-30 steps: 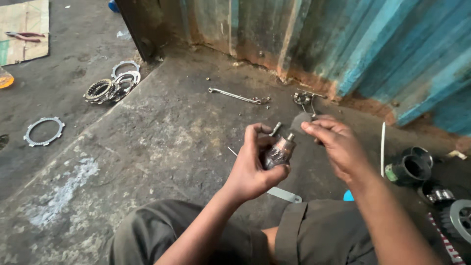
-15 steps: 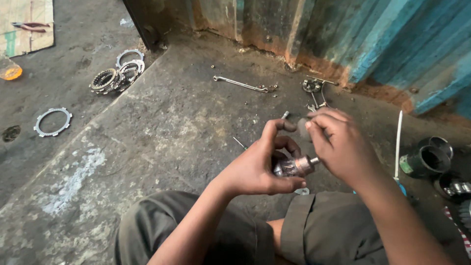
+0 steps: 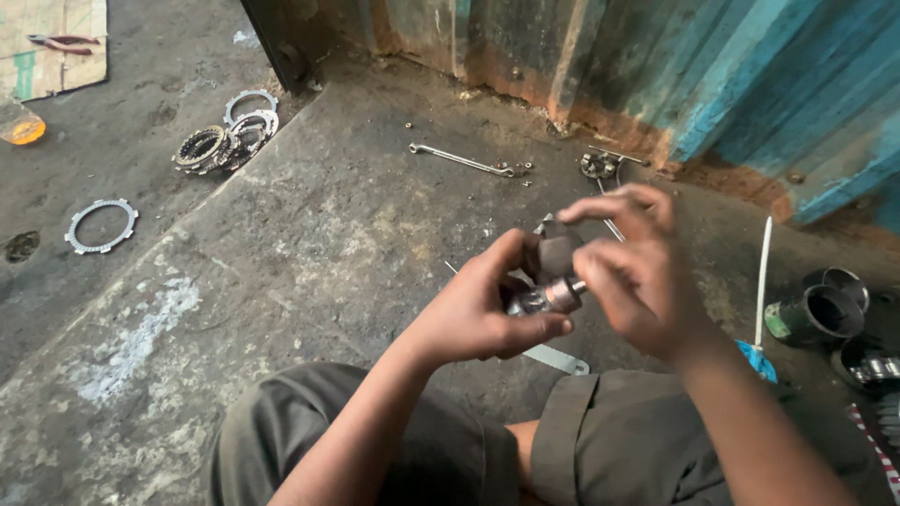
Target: The person sits on the floor and uses a screwdriver to tighten screws on a cylindrical mechanical part. They then use a wrench to tighten a nut on the same part, rotating it and adjusting the grip as needed.
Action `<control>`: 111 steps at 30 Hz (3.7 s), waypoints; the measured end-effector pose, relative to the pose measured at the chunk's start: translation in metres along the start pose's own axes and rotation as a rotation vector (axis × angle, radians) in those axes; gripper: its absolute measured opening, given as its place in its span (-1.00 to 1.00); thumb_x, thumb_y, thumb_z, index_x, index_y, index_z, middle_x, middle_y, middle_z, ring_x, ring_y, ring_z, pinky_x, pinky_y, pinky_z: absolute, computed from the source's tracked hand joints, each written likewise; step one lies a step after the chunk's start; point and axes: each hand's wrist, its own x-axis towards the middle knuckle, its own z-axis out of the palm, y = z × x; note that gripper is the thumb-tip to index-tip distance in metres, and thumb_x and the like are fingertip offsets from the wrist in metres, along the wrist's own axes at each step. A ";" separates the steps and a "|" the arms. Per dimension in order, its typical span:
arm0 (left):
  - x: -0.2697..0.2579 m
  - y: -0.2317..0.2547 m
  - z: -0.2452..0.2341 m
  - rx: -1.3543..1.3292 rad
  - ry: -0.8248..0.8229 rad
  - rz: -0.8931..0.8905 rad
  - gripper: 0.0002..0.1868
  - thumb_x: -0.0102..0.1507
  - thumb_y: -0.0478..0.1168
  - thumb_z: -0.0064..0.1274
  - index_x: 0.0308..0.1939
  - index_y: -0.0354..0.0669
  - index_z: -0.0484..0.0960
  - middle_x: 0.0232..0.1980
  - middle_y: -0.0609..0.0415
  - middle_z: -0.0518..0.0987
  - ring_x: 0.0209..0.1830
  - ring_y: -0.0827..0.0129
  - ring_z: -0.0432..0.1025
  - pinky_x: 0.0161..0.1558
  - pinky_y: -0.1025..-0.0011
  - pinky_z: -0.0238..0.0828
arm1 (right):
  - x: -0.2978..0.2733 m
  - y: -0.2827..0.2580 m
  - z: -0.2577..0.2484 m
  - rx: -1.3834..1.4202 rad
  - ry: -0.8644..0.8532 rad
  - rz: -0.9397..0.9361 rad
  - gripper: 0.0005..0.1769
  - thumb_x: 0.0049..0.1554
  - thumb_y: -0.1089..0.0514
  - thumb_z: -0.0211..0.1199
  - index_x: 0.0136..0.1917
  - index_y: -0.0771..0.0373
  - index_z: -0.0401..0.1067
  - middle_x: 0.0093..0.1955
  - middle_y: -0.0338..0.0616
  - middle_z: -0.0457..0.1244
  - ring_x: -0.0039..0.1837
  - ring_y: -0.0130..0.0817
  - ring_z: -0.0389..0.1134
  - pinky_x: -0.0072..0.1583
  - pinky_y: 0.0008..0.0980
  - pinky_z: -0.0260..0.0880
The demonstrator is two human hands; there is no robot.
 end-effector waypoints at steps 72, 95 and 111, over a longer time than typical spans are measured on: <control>0.008 -0.020 -0.024 0.924 0.309 0.209 -0.41 -0.06 -0.11 0.42 -0.18 -0.27 0.36 -0.16 -0.19 0.55 -0.24 -0.19 0.51 -0.28 0.04 0.48 | -0.018 0.012 0.105 1.170 -0.216 0.873 -0.62 0.37 -0.16 -0.08 0.02 0.18 0.32 -0.37 -0.27 0.12 -0.45 -0.51 0.09 -0.45 -0.44 0.13; -0.003 -0.018 0.008 1.069 0.399 0.444 -0.40 0.09 -0.23 0.19 0.25 0.08 0.54 -0.11 0.08 0.53 -0.26 0.11 0.54 -0.31 0.19 0.52 | 0.007 0.029 0.060 0.715 -0.256 1.200 -0.66 0.20 -0.08 0.00 0.09 0.18 0.35 -0.11 -0.22 0.28 -0.12 -0.34 0.37 -0.12 -0.19 0.45; 0.012 -0.049 0.001 1.229 0.463 0.292 -0.47 0.22 -0.22 0.07 0.30 0.19 0.52 0.00 0.06 0.53 -0.12 0.11 0.53 -0.30 0.16 0.51 | 0.014 0.017 0.074 1.306 0.040 1.168 -0.31 0.16 -0.53 0.01 -0.03 0.12 0.47 -0.13 -0.24 0.32 -0.10 -0.35 0.31 0.09 -0.06 0.39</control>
